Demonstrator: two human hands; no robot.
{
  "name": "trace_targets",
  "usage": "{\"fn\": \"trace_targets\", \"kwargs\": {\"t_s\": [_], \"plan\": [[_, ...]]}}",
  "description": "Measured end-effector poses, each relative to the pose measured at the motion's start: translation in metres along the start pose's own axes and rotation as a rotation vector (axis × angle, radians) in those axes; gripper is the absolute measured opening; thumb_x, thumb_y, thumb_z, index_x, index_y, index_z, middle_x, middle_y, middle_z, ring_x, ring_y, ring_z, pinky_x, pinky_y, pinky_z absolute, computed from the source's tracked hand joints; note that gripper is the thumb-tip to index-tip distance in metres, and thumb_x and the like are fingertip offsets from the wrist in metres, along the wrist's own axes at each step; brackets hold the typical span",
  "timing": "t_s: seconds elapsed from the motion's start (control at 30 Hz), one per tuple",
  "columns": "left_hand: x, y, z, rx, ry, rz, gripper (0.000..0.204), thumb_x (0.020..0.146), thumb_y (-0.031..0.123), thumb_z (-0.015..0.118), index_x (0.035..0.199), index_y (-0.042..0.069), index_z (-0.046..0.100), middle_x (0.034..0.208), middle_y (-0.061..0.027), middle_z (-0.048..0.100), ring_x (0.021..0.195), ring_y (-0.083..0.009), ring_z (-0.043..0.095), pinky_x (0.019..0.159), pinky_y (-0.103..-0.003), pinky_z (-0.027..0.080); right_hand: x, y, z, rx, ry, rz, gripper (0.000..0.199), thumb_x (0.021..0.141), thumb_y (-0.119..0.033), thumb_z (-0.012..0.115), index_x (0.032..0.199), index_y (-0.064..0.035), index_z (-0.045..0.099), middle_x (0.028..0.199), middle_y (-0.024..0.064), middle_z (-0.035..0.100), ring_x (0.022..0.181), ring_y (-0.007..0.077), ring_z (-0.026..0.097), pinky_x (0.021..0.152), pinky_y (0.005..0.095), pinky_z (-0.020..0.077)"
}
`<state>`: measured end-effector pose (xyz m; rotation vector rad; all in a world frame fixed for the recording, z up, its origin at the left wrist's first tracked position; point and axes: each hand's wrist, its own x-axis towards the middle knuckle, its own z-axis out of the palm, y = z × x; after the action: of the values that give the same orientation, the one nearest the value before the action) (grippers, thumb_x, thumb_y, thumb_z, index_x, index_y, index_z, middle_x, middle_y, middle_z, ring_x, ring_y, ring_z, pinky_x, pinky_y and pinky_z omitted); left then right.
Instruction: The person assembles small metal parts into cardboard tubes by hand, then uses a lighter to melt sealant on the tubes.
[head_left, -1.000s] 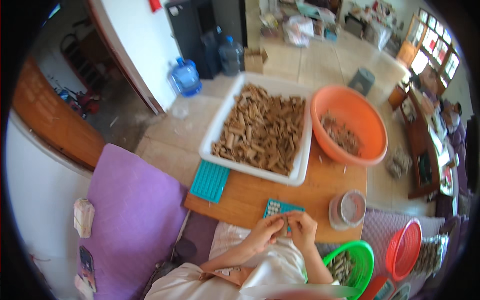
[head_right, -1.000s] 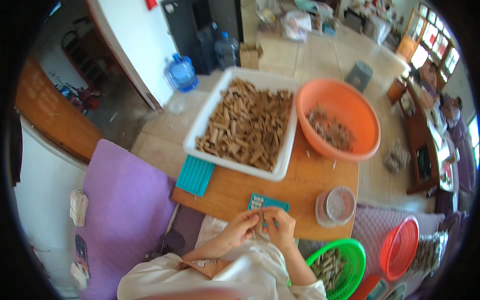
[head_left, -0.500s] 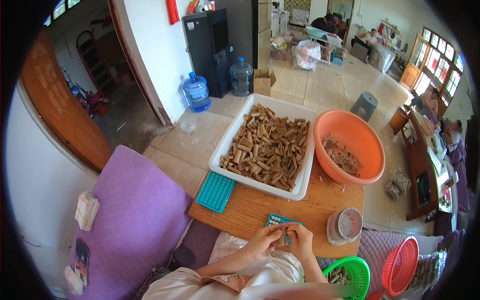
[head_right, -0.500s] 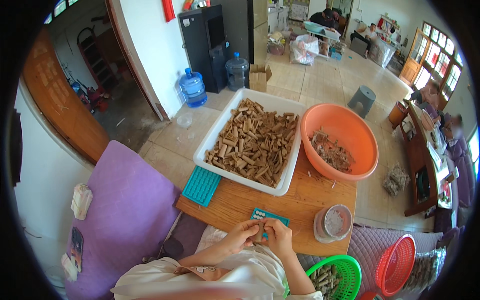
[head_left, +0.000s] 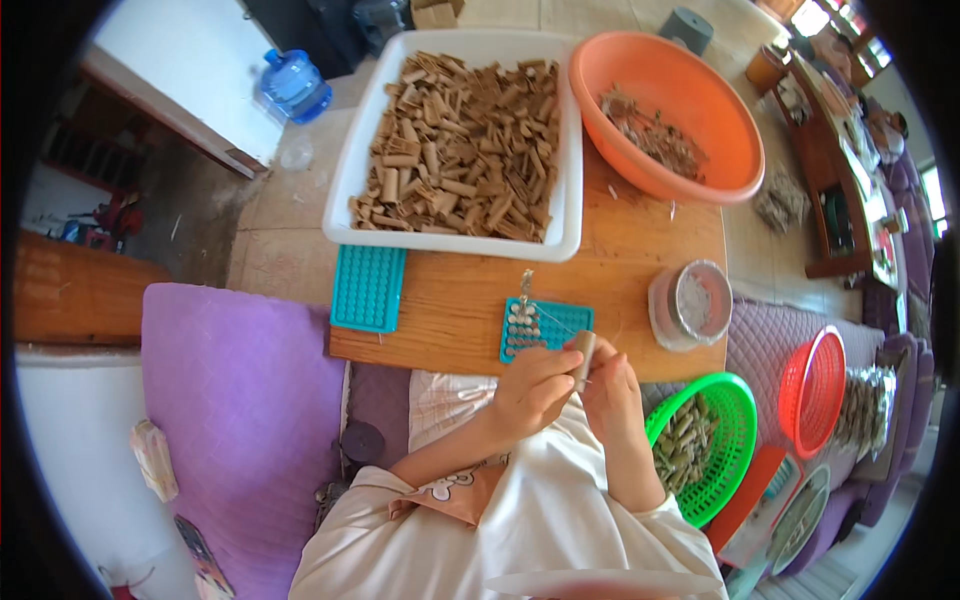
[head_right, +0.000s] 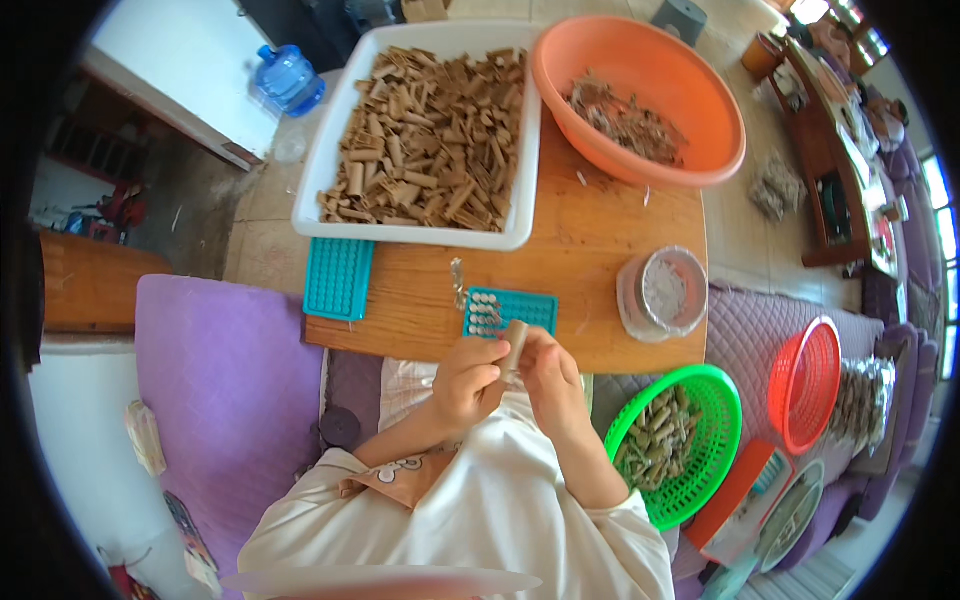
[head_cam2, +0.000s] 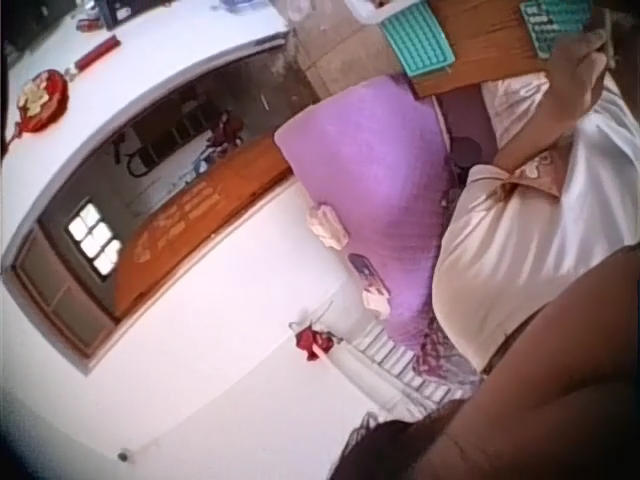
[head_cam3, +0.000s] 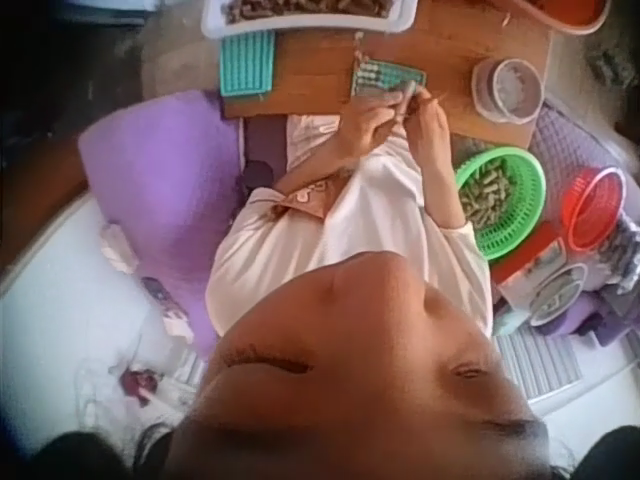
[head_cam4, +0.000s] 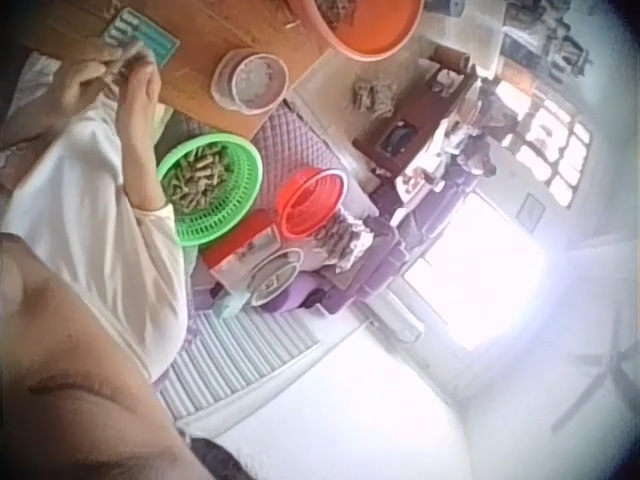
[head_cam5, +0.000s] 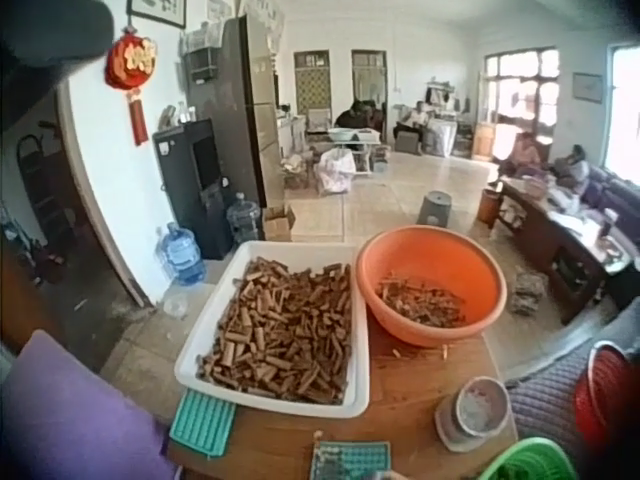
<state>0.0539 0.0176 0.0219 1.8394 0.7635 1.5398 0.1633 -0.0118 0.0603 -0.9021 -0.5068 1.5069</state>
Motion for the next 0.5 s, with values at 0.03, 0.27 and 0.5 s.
{"fn": "trace_targets", "kwargs": {"t_s": [0.03, 0.27, 0.5], "plan": [[0.0, -0.002, -0.001, 0.086, -0.021, 0.185, 0.023, 0.068, -0.003, 0.061, 0.085, 0.004, 0.048, 0.098, -0.0134, 0.057, 0.088, -0.0271, 0.055, 0.077, -0.035, 0.044, -0.002, -0.003, 0.0, 0.005, 0.024, 0.008, 0.038, 0.086, -0.041, 0.042, 0.093, -0.0042, 0.048, 0.091, 0.004, 0.051, 0.075, 0.0083, 0.048, 0.068, 0.0211, 0.0404], [0.008, -0.002, -0.011, 0.017, 0.041, 0.104, 0.05, 0.062, 0.032, 0.073, 0.097, 0.005, 0.049, 0.107, -0.011, 0.044, 0.102, -0.0249, 0.047, 0.081, -0.038, 0.041, -0.001, -0.009, 0.011, -0.061, -0.169, -0.107, 0.043, 0.086, -0.039, 0.042, 0.11, -0.0034, 0.039, 0.094, 0.0055, 0.049, 0.087, 0.013, 0.047, 0.076, 0.0266, 0.0411], [0.055, 0.018, -0.01, -0.587, -0.255, -0.41, 0.063, 0.058, 0.033, 0.073, 0.104, -0.002, 0.049, 0.091, -0.0095, 0.053, 0.077, -0.0154, 0.054, 0.067, -0.025, 0.042, 0.006, -0.007, 0.021, -0.557, -0.206, -0.381, 0.04, 0.085, -0.041, 0.046, 0.096, -0.0025, 0.047, 0.086, 0.0043, 0.044, 0.079, 0.0108, 0.044, 0.071, 0.0237, 0.0375]]}}
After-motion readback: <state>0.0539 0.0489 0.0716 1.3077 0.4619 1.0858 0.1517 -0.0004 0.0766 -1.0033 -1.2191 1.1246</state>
